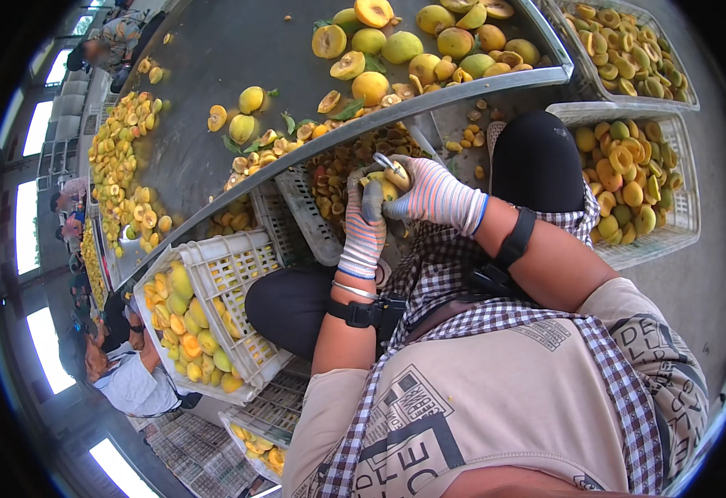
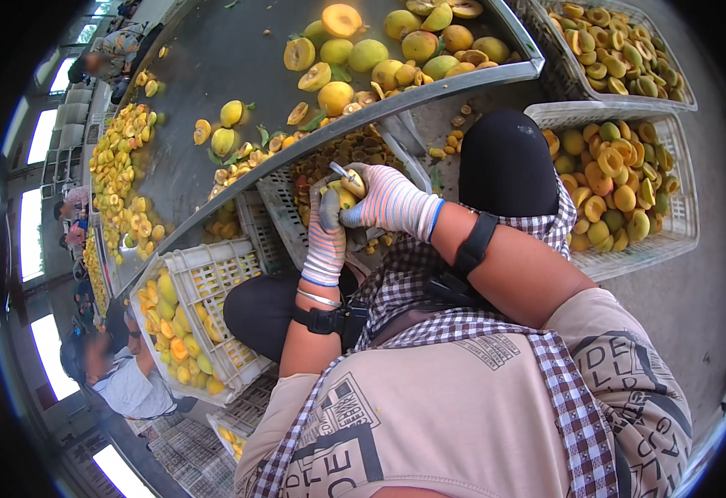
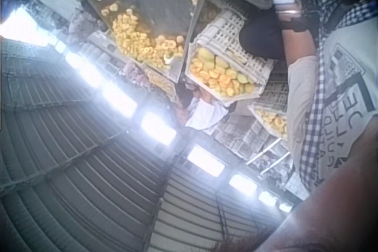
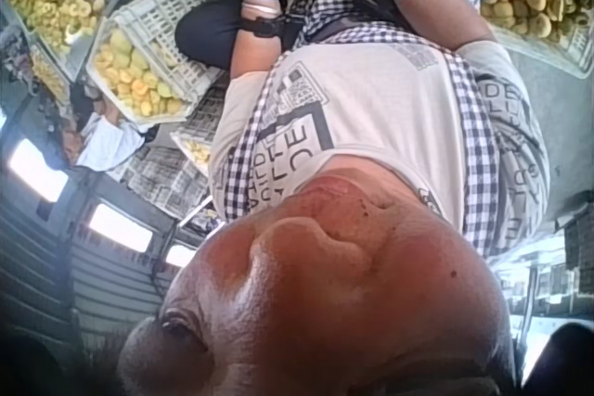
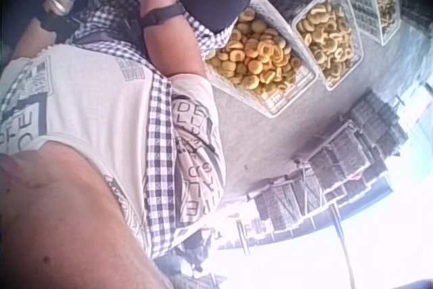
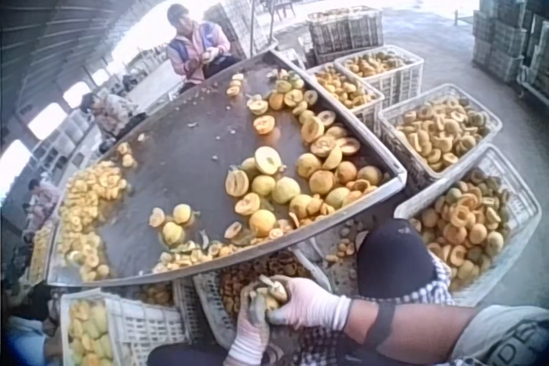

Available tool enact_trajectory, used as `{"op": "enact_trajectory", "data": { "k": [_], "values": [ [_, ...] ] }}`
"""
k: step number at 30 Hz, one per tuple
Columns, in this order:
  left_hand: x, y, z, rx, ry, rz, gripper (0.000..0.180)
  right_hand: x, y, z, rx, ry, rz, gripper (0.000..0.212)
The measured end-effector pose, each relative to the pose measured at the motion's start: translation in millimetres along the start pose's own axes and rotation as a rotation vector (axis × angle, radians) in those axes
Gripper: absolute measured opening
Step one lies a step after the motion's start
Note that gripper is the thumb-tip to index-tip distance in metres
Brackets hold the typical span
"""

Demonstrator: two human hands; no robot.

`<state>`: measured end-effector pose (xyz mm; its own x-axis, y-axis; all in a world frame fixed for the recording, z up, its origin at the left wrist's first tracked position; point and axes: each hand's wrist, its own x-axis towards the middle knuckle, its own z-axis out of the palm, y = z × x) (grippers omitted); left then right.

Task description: The recorder is sitting at a large metal table, picking up peaches, pitting them with a small knife, and placing the pitted halves and pits into separate crates.

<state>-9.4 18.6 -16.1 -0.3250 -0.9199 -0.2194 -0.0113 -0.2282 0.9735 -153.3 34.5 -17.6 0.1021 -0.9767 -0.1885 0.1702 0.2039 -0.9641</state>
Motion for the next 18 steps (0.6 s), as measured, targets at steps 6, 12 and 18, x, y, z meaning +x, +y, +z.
{"op": "enact_trajectory", "data": {
  "k": [6, 12, 18],
  "values": [
    [0, -1, -13, 0.272, 0.089, 0.161, 0.04, -7, -28, -9, 0.096, -0.116, 0.161, 0.048],
    [4, 16, -8, 0.024, -0.015, 0.006, 0.048, -1, -6, -1, -0.024, -0.02, -0.022, 0.052],
    [5, 11, -12, 0.155, -0.054, -0.011, 0.049, 2, -2, -1, 0.073, -0.059, 0.025, 0.057]
  ]
}}
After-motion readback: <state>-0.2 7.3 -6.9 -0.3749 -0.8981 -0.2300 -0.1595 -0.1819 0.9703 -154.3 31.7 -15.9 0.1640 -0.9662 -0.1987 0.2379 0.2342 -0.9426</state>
